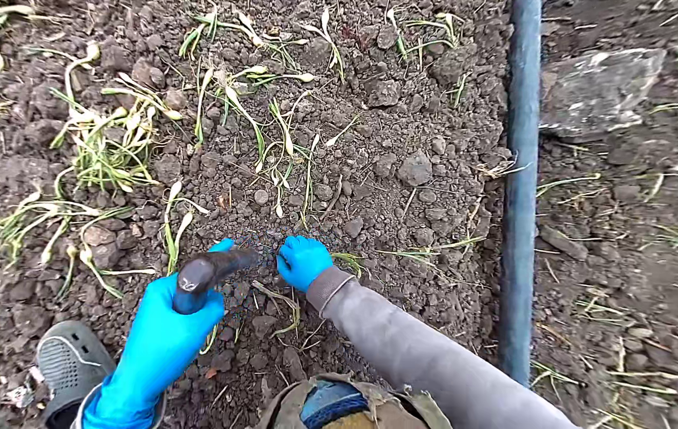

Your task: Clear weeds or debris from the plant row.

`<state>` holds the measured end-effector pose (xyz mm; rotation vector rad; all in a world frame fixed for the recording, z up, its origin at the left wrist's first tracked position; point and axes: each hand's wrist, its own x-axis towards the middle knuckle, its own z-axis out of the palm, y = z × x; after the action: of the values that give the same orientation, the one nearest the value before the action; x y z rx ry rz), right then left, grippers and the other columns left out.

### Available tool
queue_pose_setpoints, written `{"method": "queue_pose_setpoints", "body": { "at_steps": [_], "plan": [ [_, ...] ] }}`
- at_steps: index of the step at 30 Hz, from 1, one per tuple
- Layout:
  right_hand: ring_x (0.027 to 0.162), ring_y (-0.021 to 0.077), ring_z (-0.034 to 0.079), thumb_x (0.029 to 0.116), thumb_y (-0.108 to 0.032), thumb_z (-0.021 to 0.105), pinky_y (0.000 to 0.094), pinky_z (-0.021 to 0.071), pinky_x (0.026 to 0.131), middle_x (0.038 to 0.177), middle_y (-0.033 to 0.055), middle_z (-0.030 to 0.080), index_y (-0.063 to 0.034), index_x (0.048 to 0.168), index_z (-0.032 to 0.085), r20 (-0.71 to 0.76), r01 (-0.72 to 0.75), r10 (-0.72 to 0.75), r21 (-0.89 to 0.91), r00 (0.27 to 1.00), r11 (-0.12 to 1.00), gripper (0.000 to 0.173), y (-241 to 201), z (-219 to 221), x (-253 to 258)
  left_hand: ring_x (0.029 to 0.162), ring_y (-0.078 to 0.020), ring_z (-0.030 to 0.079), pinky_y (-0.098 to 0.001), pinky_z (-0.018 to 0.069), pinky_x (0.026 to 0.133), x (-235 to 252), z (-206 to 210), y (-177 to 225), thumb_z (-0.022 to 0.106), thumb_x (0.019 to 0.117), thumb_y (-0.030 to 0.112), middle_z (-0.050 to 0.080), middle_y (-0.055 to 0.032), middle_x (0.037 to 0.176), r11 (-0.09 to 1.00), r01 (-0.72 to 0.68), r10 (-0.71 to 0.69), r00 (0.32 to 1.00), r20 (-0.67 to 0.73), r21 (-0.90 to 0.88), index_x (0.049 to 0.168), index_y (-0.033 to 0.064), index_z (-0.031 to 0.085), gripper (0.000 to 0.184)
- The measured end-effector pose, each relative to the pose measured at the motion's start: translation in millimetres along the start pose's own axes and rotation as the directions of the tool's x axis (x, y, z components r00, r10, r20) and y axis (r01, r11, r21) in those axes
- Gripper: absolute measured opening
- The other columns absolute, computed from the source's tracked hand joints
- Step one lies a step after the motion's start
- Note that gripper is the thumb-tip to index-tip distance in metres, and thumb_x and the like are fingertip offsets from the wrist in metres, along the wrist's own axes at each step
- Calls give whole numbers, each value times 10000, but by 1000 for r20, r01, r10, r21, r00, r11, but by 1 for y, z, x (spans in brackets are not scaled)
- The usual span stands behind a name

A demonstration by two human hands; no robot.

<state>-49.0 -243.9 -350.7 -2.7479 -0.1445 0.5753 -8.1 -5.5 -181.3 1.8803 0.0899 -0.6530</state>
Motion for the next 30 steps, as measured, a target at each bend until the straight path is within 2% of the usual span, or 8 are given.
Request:
{"method": "queue_pose_setpoints", "body": {
  "at_steps": [4,11,14,16,22,25,27,30],
  "plan": [
    [1181,399,628,935,16,614,541,511,950,1272,183,662,-186,1396,646,39,-19,24,-120,999,993,504,13,-53,48,372,-115,426,-275,392,378,11,-11,-43,667,797,153,472,1,493,989,121,-121,993,6,-89,787,140,624,46],
    [1268,388,585,950,94,581,518,488,1031,1357,180,619,-132,1355,643,209,123,-69,-259,975,958,468,10,-75,80,444,-63,490,-228,460,459,4,-49,39,579,836,56,539,38,564,966,-211,221,974,55,-147,807,128,625,90],
    [1292,397,568,939,96,602,541,479,1040,1378,177,612,-139,1303,691,152,163,-132,-214,979,963,443,19,-72,79,491,-92,521,-264,463,456,17,-17,78,679,864,13,661,-6,725,977,-93,75,992,102,191,994,76,716,149],
    [1313,394,552,934,68,626,544,474,1041,1414,172,591,-127,1288,689,163,165,-129,-232,978,959,409,22,-73,84,465,-135,508,-353,419,437,45,2,33,719,788,104,586,3,598,945,46,-100,983,152,325,834,156,710,70],
    [1253,374,599,1034,-151,602,494,445,1093,1238,200,665,-29,1264,646,25,42,-37,-236,999,971,264,12,-60,77,376,-106,405,-269,369,394,41,-9,-56,656,816,119,428,4,475,970,195,-182,978,99,-147,720,117,569,129],
    [1058,371,696,1026,-229,627,493,524,984,1052,183,731,-38,1155,696,-163,147,-162,-104,973,984,240,-6,-37,48,357,-88,393,-235,397,375,21,-40,-27,586,845,45,396,12,473,942,119,-117,993,23,-313,886,108,620,82],
    [991,372,722,977,-126,663,501,573,886,1015,181,742,-55,1139,724,-148,185,-197,-92,969,978,188,-16,-18,25,320,-118,323,-240,349,363,10,-34,29,528,752,-42,328,-15,417,949,126,-200,949,-243,-289,676,148,497,207],
    [1125,344,674,943,27,602,481,536,989,1177,154,717,-124,1294,718,33,65,-66,37,997,997,400,-15,-8,8,406,-104,480,-248,465,416,19,-69,42,631,811,42,548,-24,569,962,-137,166,980,106,-237,1019,122,715,239]
  ]
}}
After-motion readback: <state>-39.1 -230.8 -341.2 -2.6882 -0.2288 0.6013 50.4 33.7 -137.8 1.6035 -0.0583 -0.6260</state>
